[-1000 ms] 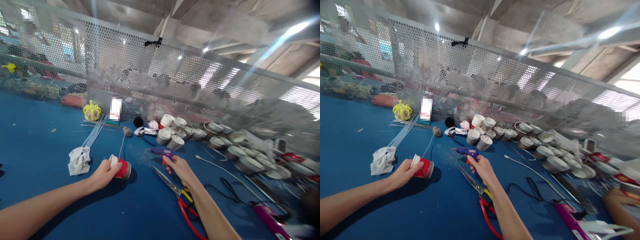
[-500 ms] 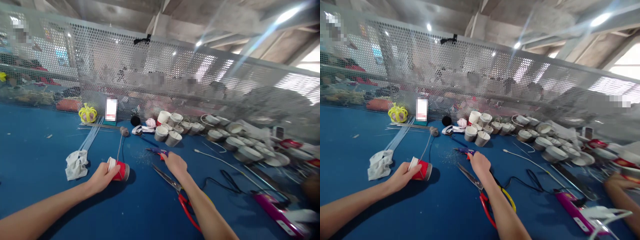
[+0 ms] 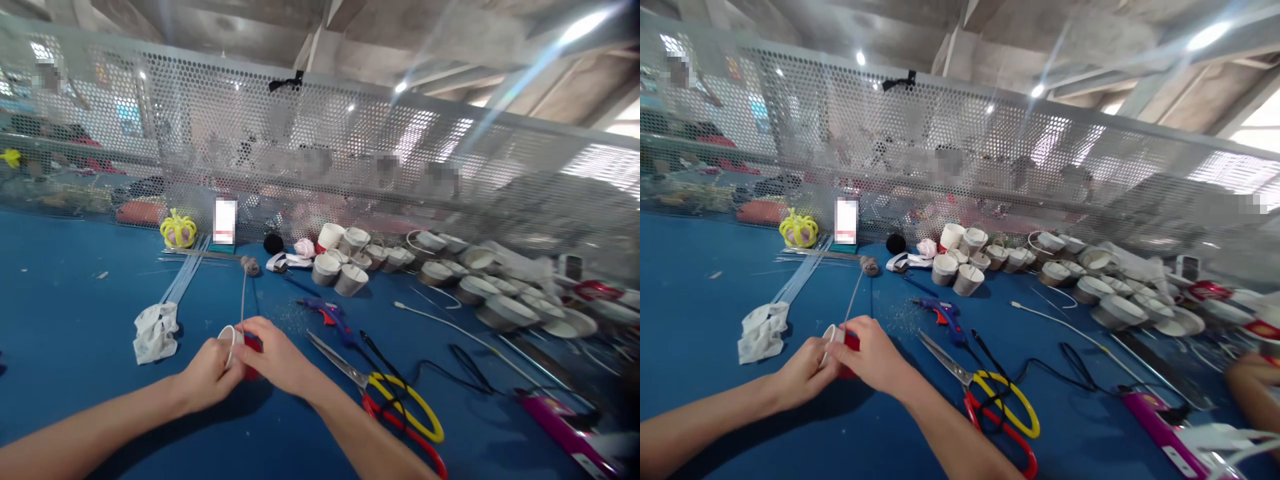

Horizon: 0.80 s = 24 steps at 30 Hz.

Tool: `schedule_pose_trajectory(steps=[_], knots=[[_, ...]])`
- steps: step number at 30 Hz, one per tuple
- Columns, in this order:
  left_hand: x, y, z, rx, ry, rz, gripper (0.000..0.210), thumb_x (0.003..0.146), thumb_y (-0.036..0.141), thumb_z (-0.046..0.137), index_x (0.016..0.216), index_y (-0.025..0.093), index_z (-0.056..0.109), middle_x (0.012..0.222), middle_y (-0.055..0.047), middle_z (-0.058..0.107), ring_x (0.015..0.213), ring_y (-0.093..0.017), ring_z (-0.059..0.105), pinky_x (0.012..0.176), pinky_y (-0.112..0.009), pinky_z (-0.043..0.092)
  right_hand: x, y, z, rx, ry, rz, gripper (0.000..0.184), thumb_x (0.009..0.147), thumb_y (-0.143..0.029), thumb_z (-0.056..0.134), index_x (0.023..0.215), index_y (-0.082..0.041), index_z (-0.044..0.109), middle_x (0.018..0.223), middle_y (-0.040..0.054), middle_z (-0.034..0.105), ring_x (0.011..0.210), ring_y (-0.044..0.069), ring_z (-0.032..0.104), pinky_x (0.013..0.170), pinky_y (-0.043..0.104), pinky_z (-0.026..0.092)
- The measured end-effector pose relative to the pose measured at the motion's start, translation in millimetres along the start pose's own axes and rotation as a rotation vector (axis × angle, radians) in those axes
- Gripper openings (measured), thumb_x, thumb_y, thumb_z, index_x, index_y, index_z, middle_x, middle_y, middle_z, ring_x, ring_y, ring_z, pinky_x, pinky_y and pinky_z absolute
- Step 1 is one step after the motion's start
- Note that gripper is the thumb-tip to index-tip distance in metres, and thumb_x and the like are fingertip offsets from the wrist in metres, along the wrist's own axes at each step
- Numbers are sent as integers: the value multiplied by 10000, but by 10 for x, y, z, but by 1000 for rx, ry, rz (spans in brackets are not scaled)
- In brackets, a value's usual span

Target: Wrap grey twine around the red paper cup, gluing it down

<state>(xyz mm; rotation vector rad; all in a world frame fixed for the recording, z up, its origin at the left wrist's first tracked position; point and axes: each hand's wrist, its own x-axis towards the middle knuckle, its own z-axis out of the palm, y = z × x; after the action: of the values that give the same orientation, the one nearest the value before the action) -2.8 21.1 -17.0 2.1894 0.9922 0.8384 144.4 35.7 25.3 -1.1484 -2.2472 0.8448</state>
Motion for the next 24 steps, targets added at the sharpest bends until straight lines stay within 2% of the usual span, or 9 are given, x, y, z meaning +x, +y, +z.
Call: schedule_pose_trajectory(steps=[2,6,10,14,17,19,24], knots=[[-4,15,-12,3,-19,15,253,771,137,362,625,125,568,539,9,496,467,-83,396,473,-196,306,5,-14,22,127,79,9,250,712,-245,586,932,-127,596,1024,97,566,972,168,511,868,293,371],[-3,27,-26,-29,-38,0,281,812,186,344,668,126,578,613,-19,558,526,-99,459,526,-198,351,-18,-45,-10,259,165,25,33,708,-175,570,690,-152,585,910,60,585,904,145,536,843,278,384],[1,32,-36,-87,-32,-49,296,815,221,351,599,124,529,558,7,490,495,-84,402,493,-199,311,-34,-46,-27,258,177,35,80,742,-178,510,675,-158,549,803,32,578,821,140,532,789,280,398],[31,43,-66,-303,-35,-282,317,775,314,422,519,130,451,474,52,341,440,-64,281,421,-193,227,-21,-14,-59,334,195,155,110,770,-240,468,740,-157,535,738,24,582,694,130,525,669,269,421],[72,51,-112,-569,-1,-454,282,719,360,479,576,118,496,490,44,410,445,-64,320,432,-184,260,-15,2,-125,441,210,217,110,752,-269,499,740,-163,522,728,24,598,658,123,525,629,255,417],[94,49,-142,-670,68,-548,233,676,337,528,623,109,536,504,38,465,448,-64,352,442,-179,272,-20,7,-178,469,252,215,111,737,-280,527,742,-169,524,733,20,604,669,121,529,640,252,411],[114,54,-178,-830,57,-612,217,639,316,582,668,101,590,540,11,563,474,-83,439,473,-181,316,-35,8,-272,450,321,183,129,729,-299,557,744,-176,522,709,6,604,651,112,528,628,240,407]])
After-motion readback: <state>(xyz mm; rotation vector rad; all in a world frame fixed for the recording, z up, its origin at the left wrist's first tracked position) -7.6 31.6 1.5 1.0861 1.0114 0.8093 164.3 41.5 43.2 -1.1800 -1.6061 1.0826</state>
